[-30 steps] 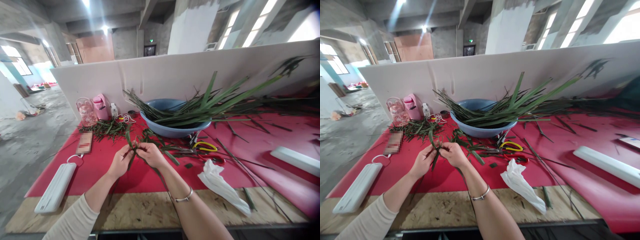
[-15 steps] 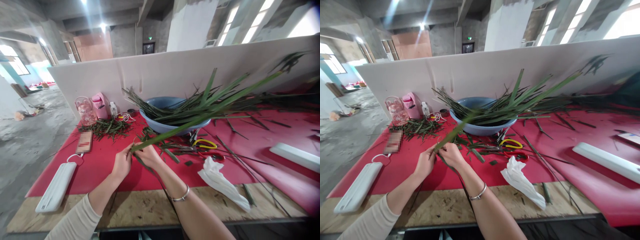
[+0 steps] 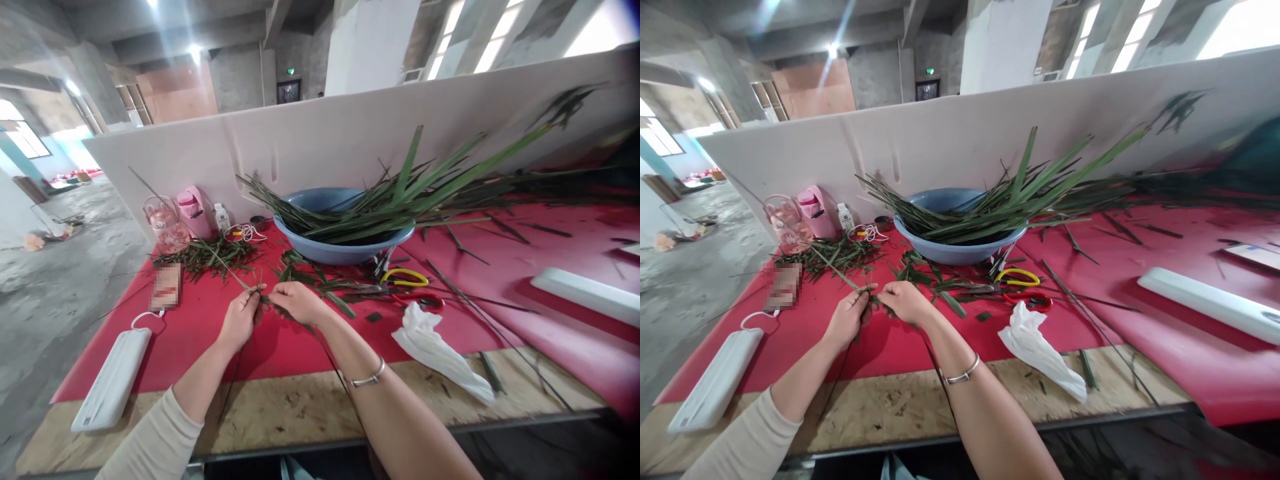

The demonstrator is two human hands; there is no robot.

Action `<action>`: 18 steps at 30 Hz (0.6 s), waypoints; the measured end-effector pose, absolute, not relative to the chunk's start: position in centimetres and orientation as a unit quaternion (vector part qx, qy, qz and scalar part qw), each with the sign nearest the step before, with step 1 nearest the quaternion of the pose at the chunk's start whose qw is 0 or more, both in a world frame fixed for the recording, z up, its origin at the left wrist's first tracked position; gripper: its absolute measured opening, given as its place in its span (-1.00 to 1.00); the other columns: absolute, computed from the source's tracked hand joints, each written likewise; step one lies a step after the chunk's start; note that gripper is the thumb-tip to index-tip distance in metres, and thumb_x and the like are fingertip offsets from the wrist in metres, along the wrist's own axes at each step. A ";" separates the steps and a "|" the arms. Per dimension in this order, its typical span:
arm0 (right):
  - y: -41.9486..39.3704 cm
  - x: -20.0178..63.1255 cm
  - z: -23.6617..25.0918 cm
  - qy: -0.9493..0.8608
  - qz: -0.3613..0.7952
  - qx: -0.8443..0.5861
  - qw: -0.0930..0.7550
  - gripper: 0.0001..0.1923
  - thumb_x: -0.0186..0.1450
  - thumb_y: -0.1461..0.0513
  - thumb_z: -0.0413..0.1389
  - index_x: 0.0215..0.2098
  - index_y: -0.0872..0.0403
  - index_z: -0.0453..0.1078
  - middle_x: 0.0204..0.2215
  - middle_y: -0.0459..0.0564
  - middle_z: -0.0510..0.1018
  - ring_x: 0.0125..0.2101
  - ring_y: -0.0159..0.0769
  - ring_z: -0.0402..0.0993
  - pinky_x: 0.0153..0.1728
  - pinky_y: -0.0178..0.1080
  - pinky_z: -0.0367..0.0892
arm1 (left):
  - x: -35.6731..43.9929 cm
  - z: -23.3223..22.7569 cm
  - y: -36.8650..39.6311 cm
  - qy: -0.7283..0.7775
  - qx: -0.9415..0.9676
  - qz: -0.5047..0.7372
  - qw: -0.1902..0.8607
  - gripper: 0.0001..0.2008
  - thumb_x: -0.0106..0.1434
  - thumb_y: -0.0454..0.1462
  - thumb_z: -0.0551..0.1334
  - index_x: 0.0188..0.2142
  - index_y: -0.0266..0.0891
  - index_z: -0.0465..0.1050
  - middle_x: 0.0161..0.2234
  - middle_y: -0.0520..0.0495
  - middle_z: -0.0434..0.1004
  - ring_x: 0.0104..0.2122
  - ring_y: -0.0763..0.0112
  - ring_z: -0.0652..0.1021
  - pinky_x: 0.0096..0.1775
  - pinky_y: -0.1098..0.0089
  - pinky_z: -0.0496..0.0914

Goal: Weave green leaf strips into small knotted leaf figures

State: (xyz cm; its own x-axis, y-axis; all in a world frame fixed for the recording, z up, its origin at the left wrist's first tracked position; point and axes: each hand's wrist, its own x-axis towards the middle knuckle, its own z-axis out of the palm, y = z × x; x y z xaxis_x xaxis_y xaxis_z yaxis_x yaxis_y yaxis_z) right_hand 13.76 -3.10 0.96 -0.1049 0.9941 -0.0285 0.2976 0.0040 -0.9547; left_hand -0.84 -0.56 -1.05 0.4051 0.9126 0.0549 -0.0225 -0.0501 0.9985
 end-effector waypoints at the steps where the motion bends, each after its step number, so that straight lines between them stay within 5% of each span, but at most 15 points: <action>1: -3.1 14.0 1.0 -0.567 0.486 -0.531 0.400 -0.80 0.13 0.19 -0.04 -0.60 0.12 0.22 -0.75 -0.20 0.29 -0.74 -0.54 0.15 -0.70 -0.44 0.07 | -0.8 -1.1 -0.6 0.353 0.593 0.398 0.604 -0.53 0.10 -0.06 0.11 -0.09 -0.35 0.29 -0.61 0.06 0.33 -0.71 0.62 0.22 -0.67 0.54 0.09; 8: -3.3 14.3 1.4 -0.467 0.634 -0.420 0.451 -0.76 0.10 0.14 0.05 -0.60 0.10 0.16 -0.79 -0.25 0.23 -0.79 -0.58 0.08 -0.77 -0.48 0.00 | -0.5 -1.0 -1.1 0.316 0.556 0.413 0.649 -0.58 0.06 -0.08 0.17 -0.19 -0.36 0.33 -0.62 0.05 0.34 -0.71 0.65 0.23 -0.67 0.55 0.08; 11: -3.1 14.5 1.3 -0.478 0.630 -0.417 0.449 -0.74 0.16 0.08 -0.01 -0.50 0.11 0.25 -0.73 -0.18 0.35 -0.75 -0.53 0.21 -0.72 -0.46 0.11 | -0.8 -0.6 -0.8 0.309 0.508 0.439 0.673 -0.61 0.02 -0.11 0.22 -0.22 -0.33 0.34 -0.63 0.08 0.34 -0.73 0.67 0.19 -0.68 0.57 0.05; 14: -2.6 14.9 1.0 -0.507 0.544 -0.489 0.456 -0.73 0.21 0.11 -0.09 -0.28 0.11 0.30 -0.59 -0.07 0.46 -0.63 -0.44 0.35 -0.59 -0.38 0.25 | -1.4 -0.1 -0.3 0.303 0.451 0.465 0.699 -0.61 -0.02 -0.13 0.24 -0.22 -0.31 0.34 -0.65 0.10 0.33 -0.75 0.70 0.15 -0.69 0.59 0.00; 18: -2.6 14.9 1.7 -0.658 0.247 -0.559 0.440 -0.55 0.11 0.20 0.07 -0.01 0.06 0.21 -0.26 0.03 0.48 -0.44 -0.37 0.40 -0.34 -0.26 0.31 | -1.7 0.2 0.0 0.293 0.417 0.479 0.715 -0.60 -0.02 -0.13 0.24 -0.22 -0.32 0.33 -0.65 0.09 0.34 -0.76 0.70 0.16 -0.70 0.59 0.00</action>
